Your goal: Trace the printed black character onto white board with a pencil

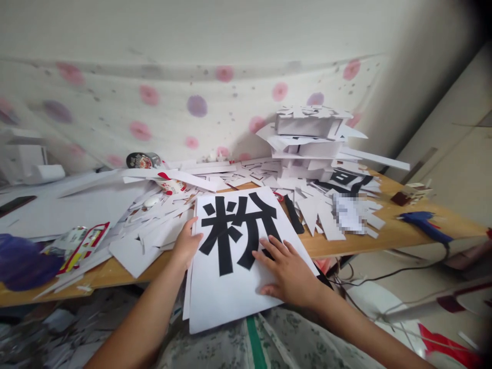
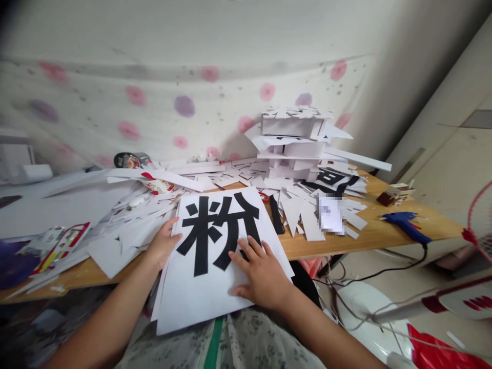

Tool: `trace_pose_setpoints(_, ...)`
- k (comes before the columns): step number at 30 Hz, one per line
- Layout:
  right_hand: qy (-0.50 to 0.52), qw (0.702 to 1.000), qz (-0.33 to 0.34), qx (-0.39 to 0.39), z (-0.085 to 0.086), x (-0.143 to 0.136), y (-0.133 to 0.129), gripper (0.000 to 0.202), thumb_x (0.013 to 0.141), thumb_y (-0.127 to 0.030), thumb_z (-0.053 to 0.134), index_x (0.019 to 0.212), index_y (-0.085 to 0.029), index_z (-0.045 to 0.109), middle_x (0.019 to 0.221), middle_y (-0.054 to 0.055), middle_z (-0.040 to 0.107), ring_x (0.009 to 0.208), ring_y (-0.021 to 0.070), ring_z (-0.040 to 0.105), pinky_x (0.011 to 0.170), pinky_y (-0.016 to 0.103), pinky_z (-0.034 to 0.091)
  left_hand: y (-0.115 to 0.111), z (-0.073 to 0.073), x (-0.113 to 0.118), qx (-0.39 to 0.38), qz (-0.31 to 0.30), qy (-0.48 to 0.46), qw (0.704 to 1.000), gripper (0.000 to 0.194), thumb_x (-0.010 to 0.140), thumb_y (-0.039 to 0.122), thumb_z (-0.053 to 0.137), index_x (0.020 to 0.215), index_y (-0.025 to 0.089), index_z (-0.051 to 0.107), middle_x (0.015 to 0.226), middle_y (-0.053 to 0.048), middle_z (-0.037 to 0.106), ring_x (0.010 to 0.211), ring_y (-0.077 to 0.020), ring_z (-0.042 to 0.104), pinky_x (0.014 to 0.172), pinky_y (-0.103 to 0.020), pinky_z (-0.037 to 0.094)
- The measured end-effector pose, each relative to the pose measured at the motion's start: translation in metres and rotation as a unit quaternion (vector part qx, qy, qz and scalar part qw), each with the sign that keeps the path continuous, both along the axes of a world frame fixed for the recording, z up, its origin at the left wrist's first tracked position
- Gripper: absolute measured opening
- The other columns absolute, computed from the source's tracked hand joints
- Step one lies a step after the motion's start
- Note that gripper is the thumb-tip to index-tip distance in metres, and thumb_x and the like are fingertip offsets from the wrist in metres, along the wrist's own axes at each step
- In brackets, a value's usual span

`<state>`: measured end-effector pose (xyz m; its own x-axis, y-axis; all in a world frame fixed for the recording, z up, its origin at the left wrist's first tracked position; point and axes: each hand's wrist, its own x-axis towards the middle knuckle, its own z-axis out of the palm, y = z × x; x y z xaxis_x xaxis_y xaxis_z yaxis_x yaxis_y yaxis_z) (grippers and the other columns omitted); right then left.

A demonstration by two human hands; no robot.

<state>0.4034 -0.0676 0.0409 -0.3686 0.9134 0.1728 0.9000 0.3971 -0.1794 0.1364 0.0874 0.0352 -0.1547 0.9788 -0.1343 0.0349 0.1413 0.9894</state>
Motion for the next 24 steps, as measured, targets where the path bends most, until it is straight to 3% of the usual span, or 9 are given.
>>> trace_pose_setpoints(4,-0.008,0.999,0.003,-0.046,-0.010,0.000,0.000,0.083,0.081,-0.076,0.048,0.147,-0.026,0.039,0.155,0.015,0.029,0.142,0.0419,0.024,0.108,0.066,0.026,-0.011,0.011,0.002,0.062,-0.007,0.158,0.985,0.054,0.064,0.012,0.071,0.116,0.023,0.064,0.140,-0.012,0.052,0.139,-0.0340,0.035,0.114,-0.047,0.025)
trace_pose_setpoints(7,0.005,0.999,0.006,-0.046,-0.012,0.005,0.002,0.087,0.080,-0.080,0.043,0.148,-0.027,0.037,0.157,0.014,0.026,0.143,0.0408,0.022,0.109,0.065,0.024,-0.036,0.020,0.007,0.137,-0.042,0.265,0.954,0.050,0.069,0.021,0.070,0.119,0.027,0.065,0.158,-0.004,0.029,0.148,-0.0330,0.002,0.119,-0.050,0.002)
trace_pose_setpoints(9,0.016,0.999,0.008,-0.045,-0.011,0.005,0.003,0.088,0.078,-0.082,0.041,0.148,-0.029,0.036,0.157,0.013,0.025,0.143,0.0402,0.021,0.110,0.065,0.023,-0.058,0.020,0.011,0.213,-0.163,0.423,0.866,0.053,0.077,0.033,0.064,0.129,0.029,0.059,0.160,-0.004,0.024,0.148,-0.0352,0.008,0.117,-0.057,0.007)
trace_pose_setpoints(12,0.033,0.999,0.016,-0.034,-0.009,0.006,0.002,0.089,0.078,-0.081,0.043,0.148,-0.027,0.036,0.157,0.013,0.026,0.142,0.0400,0.024,0.109,0.065,0.024,-0.084,0.007,0.016,0.196,-0.410,0.511,0.730,0.080,0.072,0.049,0.069,0.145,0.041,0.037,0.160,0.000,0.021,0.147,-0.0377,0.013,0.113,-0.064,0.014)
trace_pose_setpoints(16,0.141,0.985,-0.011,0.097,-0.019,0.035,-0.014,0.052,0.091,-0.052,0.050,0.133,-0.022,0.056,0.138,0.014,0.054,0.128,0.0315,0.049,0.107,0.056,0.034,-0.093,-0.014,0.019,0.203,-0.435,0.575,0.662,0.103,0.057,0.058,0.078,0.146,0.046,0.027,0.160,0.000,0.015,0.146,-0.0417,0.010,0.111,-0.069,0.002)
trace_pose_setpoints(18,0.237,0.949,-0.104,0.178,-0.038,0.071,-0.031,0.031,0.092,-0.034,0.048,0.112,-0.022,0.068,0.109,0.012,0.069,0.105,0.0260,0.062,0.098,0.048,0.045,-0.091,-0.019,0.020,0.208,-0.419,0.590,0.658,0.106,0.052,0.055,0.080,0.145,0.046,0.028,0.159,0.000,0.017,0.145,-0.0421,0.011,0.112,-0.067,0.001)
trace_pose_setpoints(20,0.316,0.888,-0.278,0.184,-0.062,0.119,-0.054,0.025,0.086,-0.037,0.053,0.091,-0.022,0.071,0.089,0.011,0.070,0.087,0.0251,0.065,0.084,0.042,0.051,-0.089,-0.023,0.020,0.212,-0.410,0.601,0.653,0.108,0.048,0.053,0.082,0.143,0.047,0.031,0.158,0.000,0.019,0.145,-0.0425,0.014,0.113,-0.066,0.001)
trace_pose_setpoints(22,0.364,0.782,-0.484,0.148,-0.085,0.173,-0.081,0.029,0.073,-0.049,0.062,0.075,-0.022,0.068,0.081,0.008,0.069,0.081,0.0248,0.064,0.081,0.039,0.052,-0.087,-0.030,0.017,0.232,-0.394,0.609,0.648,0.107,0.046,0.049,0.082,0.142,0.048,0.033,0.157,0.001,0.022,0.144,-0.0423,0.015,0.114,-0.065,0.002)
trace_pose_setpoints(24,0.351,0.697,-0.602,0.169,-0.097,0.227,-0.110,0.042,0.067,-0.058,0.060,0.079,-0.018,0.065,0.074,0.010,0.066,0.077,0.0287,0.062,0.077,0.045,0.050,-0.083,-0.041,0.012,0.254,-0.371,0.615,0.648,0.104,0.047,0.043,0.081,0.141,0.047,0.037,0.157,0.000,0.025,0.144,-0.0427,0.015,0.114,-0.065,0.003)
